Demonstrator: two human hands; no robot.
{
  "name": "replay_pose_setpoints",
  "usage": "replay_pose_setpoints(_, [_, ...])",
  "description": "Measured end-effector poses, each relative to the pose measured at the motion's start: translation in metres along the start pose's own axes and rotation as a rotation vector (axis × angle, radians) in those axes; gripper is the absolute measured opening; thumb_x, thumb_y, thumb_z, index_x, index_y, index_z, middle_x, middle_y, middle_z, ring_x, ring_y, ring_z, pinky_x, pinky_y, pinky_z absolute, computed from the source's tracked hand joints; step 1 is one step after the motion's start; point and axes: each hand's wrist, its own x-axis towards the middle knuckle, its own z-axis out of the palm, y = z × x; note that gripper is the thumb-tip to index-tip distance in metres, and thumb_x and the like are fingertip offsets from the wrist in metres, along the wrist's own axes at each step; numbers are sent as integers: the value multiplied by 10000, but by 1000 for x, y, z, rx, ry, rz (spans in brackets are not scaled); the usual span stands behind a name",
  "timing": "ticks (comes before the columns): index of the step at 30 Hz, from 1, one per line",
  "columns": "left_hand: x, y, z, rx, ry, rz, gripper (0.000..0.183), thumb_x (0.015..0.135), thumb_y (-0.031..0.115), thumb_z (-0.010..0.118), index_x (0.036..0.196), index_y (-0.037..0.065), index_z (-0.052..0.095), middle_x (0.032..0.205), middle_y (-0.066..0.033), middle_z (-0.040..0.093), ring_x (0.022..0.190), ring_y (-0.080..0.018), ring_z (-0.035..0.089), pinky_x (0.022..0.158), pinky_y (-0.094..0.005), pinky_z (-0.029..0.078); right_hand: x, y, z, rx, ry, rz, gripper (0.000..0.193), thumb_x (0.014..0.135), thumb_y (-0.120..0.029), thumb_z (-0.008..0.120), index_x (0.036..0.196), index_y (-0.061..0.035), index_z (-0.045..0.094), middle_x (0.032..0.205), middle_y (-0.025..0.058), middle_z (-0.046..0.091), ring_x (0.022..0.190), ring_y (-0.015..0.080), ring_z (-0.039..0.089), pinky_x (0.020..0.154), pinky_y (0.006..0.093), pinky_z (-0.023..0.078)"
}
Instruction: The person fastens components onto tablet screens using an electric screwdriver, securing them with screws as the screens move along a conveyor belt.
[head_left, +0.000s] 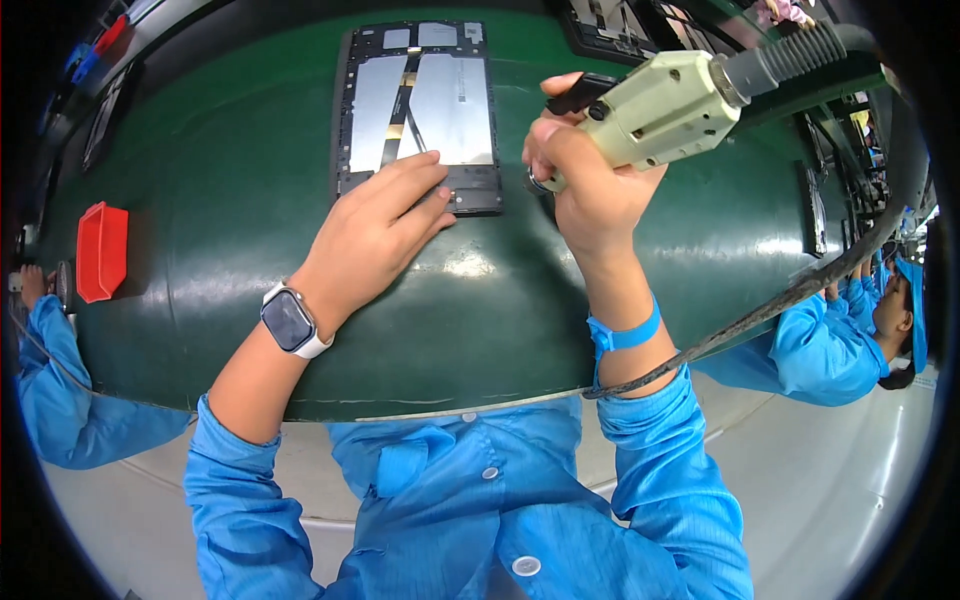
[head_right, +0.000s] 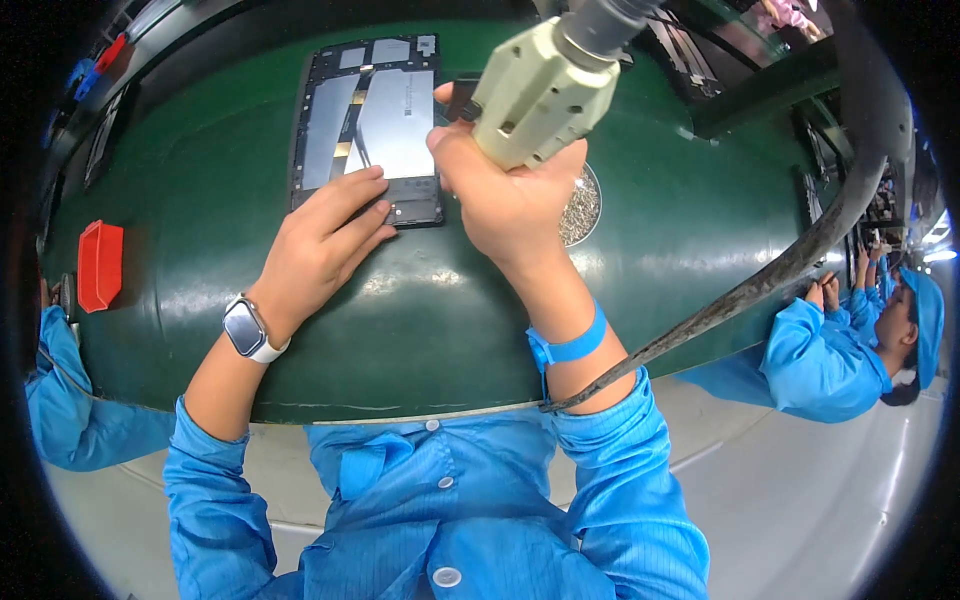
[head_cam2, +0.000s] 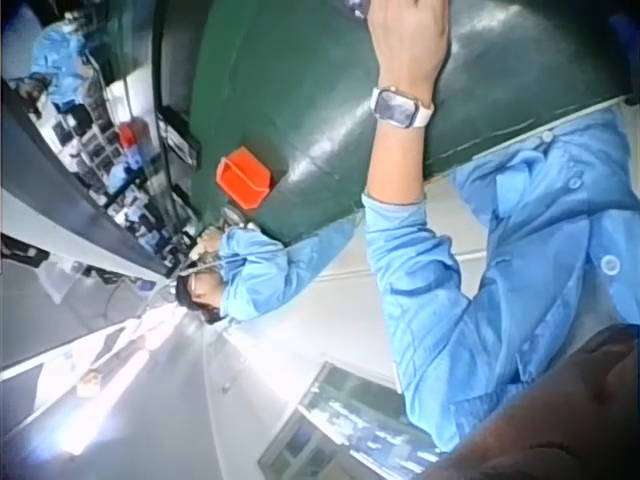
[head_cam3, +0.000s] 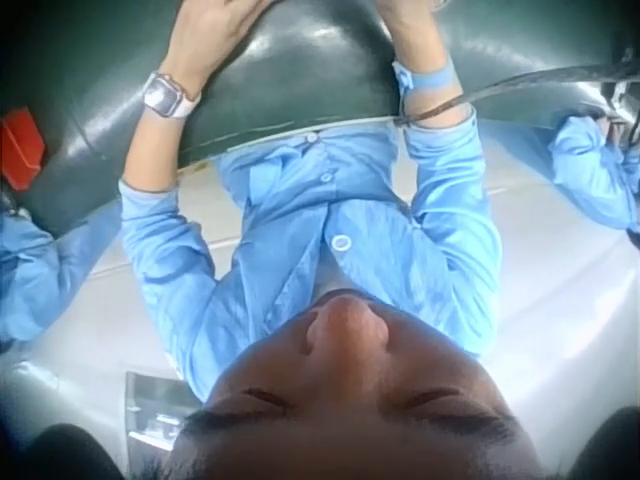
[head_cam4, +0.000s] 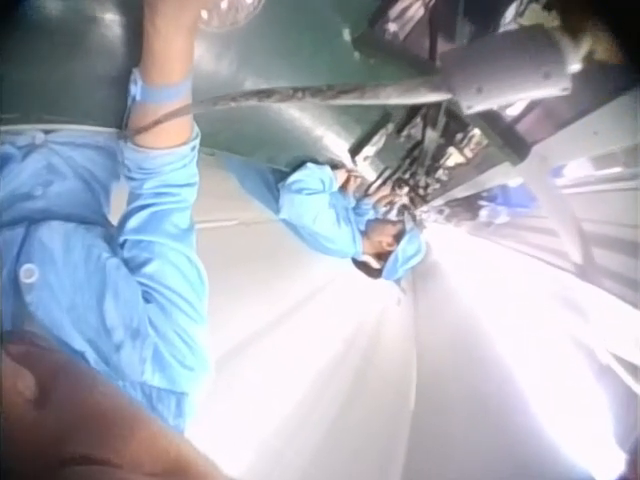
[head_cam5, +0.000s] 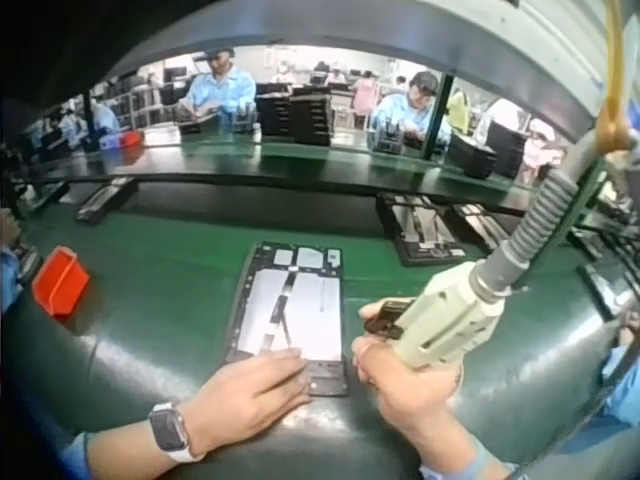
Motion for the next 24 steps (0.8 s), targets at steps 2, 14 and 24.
replay_pose_setpoints(2, [3,1,0,-39,20,-17,222,733,39,802,928,-21,713,1077,-151,673,1056,-325,656,858,-408,555,1,3,-4,9,12,-32,263,772,99,591,1033,74,611,709,98,617,527,158,560,501,286,462])
replay_pose_setpoints(14, [3,20,3,-48,47,-191,210,727,11,790,907,-37,693,1051,-140,659,1056,-330,633,887,-406,524,0,0,-3,-14,-17,-15,250,757,78,647,1006,58,645,774,78,642,542,123,575,476,261,457])
replay_pose_setpoints(24, [11,59,10,411,-102,-181,317,741,116,753,991,-53,656,1099,-150,606,1105,-341,574,886,-413,518,-4,-1,-2,-52,-40,-48,226,746,78,657,971,58,646,843,101,672,555,121,590,460,256,475])
